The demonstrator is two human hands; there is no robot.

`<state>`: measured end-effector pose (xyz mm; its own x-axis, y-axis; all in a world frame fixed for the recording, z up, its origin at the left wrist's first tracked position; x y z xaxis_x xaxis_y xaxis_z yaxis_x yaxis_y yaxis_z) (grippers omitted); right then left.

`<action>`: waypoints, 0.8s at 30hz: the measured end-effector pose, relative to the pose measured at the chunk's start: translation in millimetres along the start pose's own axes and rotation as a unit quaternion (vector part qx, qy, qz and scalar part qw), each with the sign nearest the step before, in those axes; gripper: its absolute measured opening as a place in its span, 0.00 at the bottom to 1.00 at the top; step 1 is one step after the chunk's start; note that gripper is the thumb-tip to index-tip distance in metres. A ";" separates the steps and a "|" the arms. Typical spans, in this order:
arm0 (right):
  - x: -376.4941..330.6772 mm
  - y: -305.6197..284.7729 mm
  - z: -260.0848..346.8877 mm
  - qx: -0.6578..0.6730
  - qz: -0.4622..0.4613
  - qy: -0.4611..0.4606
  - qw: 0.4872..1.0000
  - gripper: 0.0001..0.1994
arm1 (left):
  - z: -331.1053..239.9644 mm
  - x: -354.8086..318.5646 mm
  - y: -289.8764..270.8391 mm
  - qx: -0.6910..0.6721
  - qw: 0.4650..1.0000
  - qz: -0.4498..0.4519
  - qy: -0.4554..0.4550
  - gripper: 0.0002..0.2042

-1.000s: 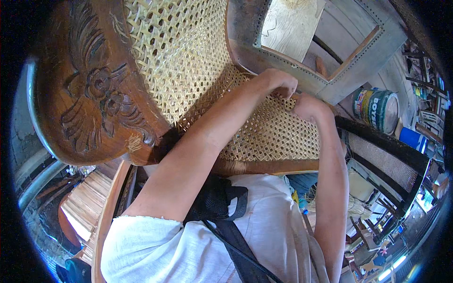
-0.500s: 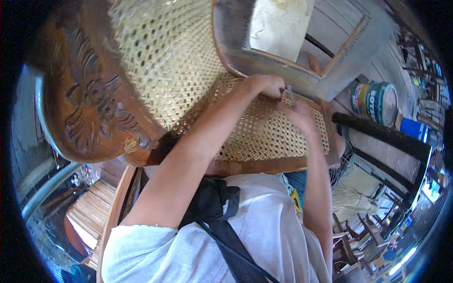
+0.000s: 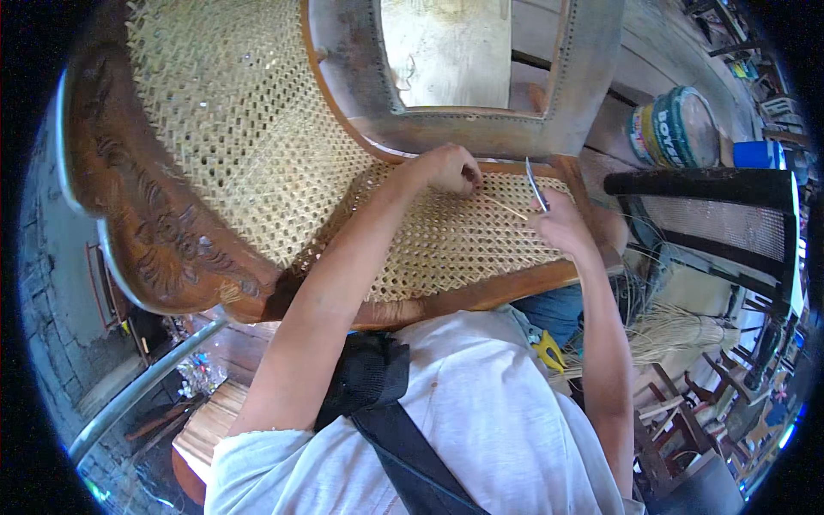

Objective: The recorder is weaving rattan strands into a wooden chair frame to repair the seat or backrest.

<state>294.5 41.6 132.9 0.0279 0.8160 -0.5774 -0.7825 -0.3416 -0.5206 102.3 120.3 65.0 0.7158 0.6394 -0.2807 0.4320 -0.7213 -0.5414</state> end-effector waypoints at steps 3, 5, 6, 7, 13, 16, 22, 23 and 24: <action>-8.7 2.2 -0.4 0.240 0.055 0.054 0.968 0.03 | 24.3 -2.2 -27.3 0.082 0.992 -0.091 -0.035 0.11; -12.0 1.1 3.6 0.320 0.049 0.081 0.943 0.05 | 51.7 -11.0 -29.8 0.121 0.982 -0.137 -0.052 0.11; -15.3 0.8 17.0 0.308 0.088 0.035 0.947 0.06 | 57.2 -17.3 -27.0 0.137 0.984 -0.089 -0.064 0.11; -18.0 2.4 28.0 0.295 0.125 -0.012 0.947 0.08 | 61.6 -20.2 -25.0 0.154 0.984 -0.041 -0.074 0.11; 14.5 27.6 63.4 0.021 -0.044 -0.282 0.958 0.11 | 70.4 -11.1 -22.3 0.136 0.981 -0.107 -0.084 0.09; 23.5 44.9 53.2 0.115 0.068 -0.080 0.988 0.12 | 63.9 -3.0 -51.4 0.089 0.982 -0.053 -0.157 0.12; 28.5 46.5 3.6 -0.047 0.015 -0.052 0.997 0.10 | 51.1 18.0 -95.8 0.266 0.935 0.040 -0.232 0.19; 13.6 36.9 7.7 -0.101 -0.040 -0.129 0.986 0.10 | 38.6 22.6 -93.5 0.333 0.921 0.016 -0.200 0.19; -6.8 26.7 10.9 -0.155 -0.094 -0.205 0.962 0.09 | 31.9 25.2 -82.4 0.338 0.925 0.027 -0.172 0.18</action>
<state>266.7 32.1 129.7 -0.1459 0.9706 -0.1916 -0.5626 -0.2407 -0.7909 67.3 204.4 77.3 0.4583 0.7386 -0.4944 -0.1244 -0.4975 -0.8585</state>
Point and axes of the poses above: each hand's wrist, its own x-axis towards the middle knuckle, its own y-axis out of the palm, z = x × y, the point moved 6 cm from there along x, towards the middle knuckle, and after that the axes turned 6 degrees about -z, right-handed, at the moved point
